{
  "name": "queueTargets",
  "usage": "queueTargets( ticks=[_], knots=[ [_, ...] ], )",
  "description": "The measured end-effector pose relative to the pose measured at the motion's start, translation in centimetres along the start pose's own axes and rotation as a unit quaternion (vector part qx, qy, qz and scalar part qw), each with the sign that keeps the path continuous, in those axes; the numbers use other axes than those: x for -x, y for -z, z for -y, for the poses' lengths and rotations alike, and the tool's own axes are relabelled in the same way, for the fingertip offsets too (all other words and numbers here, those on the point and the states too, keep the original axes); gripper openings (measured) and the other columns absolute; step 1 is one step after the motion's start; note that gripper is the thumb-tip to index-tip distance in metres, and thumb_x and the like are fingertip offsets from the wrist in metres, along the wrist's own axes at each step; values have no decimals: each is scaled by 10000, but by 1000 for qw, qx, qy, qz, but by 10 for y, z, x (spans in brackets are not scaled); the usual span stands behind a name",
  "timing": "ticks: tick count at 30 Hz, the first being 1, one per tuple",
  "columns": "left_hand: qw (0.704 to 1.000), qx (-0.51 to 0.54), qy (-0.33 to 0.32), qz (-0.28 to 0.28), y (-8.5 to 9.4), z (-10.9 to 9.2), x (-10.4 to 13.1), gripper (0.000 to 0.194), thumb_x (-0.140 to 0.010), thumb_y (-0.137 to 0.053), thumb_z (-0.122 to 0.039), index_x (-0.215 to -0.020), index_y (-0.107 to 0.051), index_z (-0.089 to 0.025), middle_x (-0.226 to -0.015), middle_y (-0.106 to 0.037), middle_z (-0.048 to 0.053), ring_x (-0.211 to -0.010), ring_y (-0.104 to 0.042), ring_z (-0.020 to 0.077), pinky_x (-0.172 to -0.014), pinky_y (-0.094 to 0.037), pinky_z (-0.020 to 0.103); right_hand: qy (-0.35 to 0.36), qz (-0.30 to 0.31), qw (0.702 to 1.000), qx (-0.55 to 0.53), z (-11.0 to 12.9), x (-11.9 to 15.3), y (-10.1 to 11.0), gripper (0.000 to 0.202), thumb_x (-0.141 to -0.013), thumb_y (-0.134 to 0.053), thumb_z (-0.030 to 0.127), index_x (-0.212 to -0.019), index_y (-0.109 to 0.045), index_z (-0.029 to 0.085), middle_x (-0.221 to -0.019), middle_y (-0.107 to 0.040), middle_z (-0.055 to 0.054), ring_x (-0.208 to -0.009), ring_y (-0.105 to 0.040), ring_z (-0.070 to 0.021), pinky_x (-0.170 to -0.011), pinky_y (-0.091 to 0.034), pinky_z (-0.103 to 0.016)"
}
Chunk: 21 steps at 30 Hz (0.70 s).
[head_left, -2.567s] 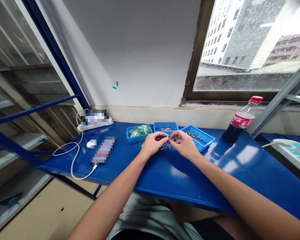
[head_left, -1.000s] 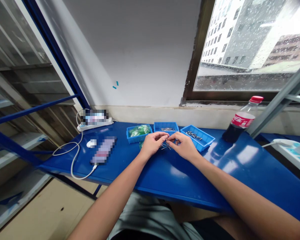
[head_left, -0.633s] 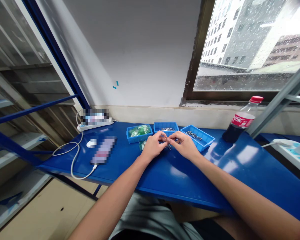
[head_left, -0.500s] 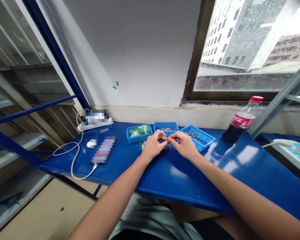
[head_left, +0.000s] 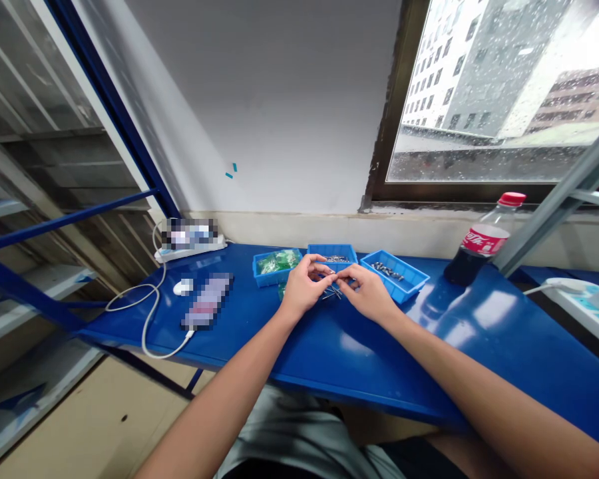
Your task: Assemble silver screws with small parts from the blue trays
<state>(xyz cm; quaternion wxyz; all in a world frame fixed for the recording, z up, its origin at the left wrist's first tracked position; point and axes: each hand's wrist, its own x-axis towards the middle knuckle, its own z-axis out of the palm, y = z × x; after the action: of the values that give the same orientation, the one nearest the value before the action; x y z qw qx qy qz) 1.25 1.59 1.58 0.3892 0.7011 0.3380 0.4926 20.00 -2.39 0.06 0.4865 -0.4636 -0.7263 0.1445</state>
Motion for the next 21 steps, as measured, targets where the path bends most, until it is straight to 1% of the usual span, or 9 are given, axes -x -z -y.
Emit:
queueTargets(
  ticks=[5, 7, 10, 12, 16, 19, 21],
  knots=[
    [999, 13, 25, 19, 1, -6, 0, 447, -832, -827, -272, -1216, -619, -174, -992, -810, 78, -898, -764, 201, -795, -580, 288, -32, -8, 999, -35, -5, 0, -2, 156, -936, -656, 325, -979, -764, 221, -971, -738, -63, -835, -700, -207, -707, -573, -323],
    [999, 17, 31, 29, 1, -7, 0, 454, -844, -816, -277, -1241, -625, -172, -1023, -814, 92, -918, -770, 215, -811, -593, 307, -50, -15, 998, -46, -6, -1, -2, 163, -924, -678, 355, -954, -762, 219, -952, -743, -60, -824, -701, -208, -704, -572, -322],
    [999, 13, 14, 38, 1, -7, 1, 450, -859, -796, -270, -1266, -633, -171, -1112, -803, 115, -993, -774, 239, -865, -609, 340, -78, -24, 995, -59, -7, -1, 0, 183, -904, -709, 398, -917, -748, 220, -916, -750, -53, -812, -703, -212, -709, -572, -324],
    [999, 5, -3, 37, 1, -6, 1, 421, -887, -763, -267, -1278, -637, -173, -1159, -790, 121, -1051, -766, 246, -907, -609, 354, -97, -26, 992, -74, -7, -2, 1, 231, -912, -706, 449, -924, -740, 221, -913, -758, -56, -808, -704, -217, -702, -574, -326],
    [999, -35, -14, 13, 3, -5, 1, 341, -951, -674, -247, -1285, -642, -183, -1147, -790, 106, -1068, -757, 233, -933, -598, 355, -135, -35, 982, -124, -10, -5, 0, 375, -916, -682, 592, -957, -723, 221, -849, -750, -63, -718, -685, -218, -604, -563, -316],
    [998, -60, -11, -21, 5, -6, 0, 305, -968, -633, -212, -1272, -639, -189, -1106, -797, 93, -1037, -758, 221, -906, -591, 342, -155, -71, 970, -172, -13, -11, -2, 450, -890, -685, 664, -976, -694, 223, -829, -746, -65, -664, -682, -217, -540, -545, -308],
    [997, -71, -10, -39, 5, -6, 0, 296, -970, -622, -201, -1265, -638, -191, -1084, -798, 87, -1010, -759, 215, -887, -585, 335, -177, -90, 965, -173, -17, -14, -2, 487, -896, -652, 703, -953, -680, 221, -783, -739, -60, -579, -657, -205, -489, -511, -305]
  ],
)
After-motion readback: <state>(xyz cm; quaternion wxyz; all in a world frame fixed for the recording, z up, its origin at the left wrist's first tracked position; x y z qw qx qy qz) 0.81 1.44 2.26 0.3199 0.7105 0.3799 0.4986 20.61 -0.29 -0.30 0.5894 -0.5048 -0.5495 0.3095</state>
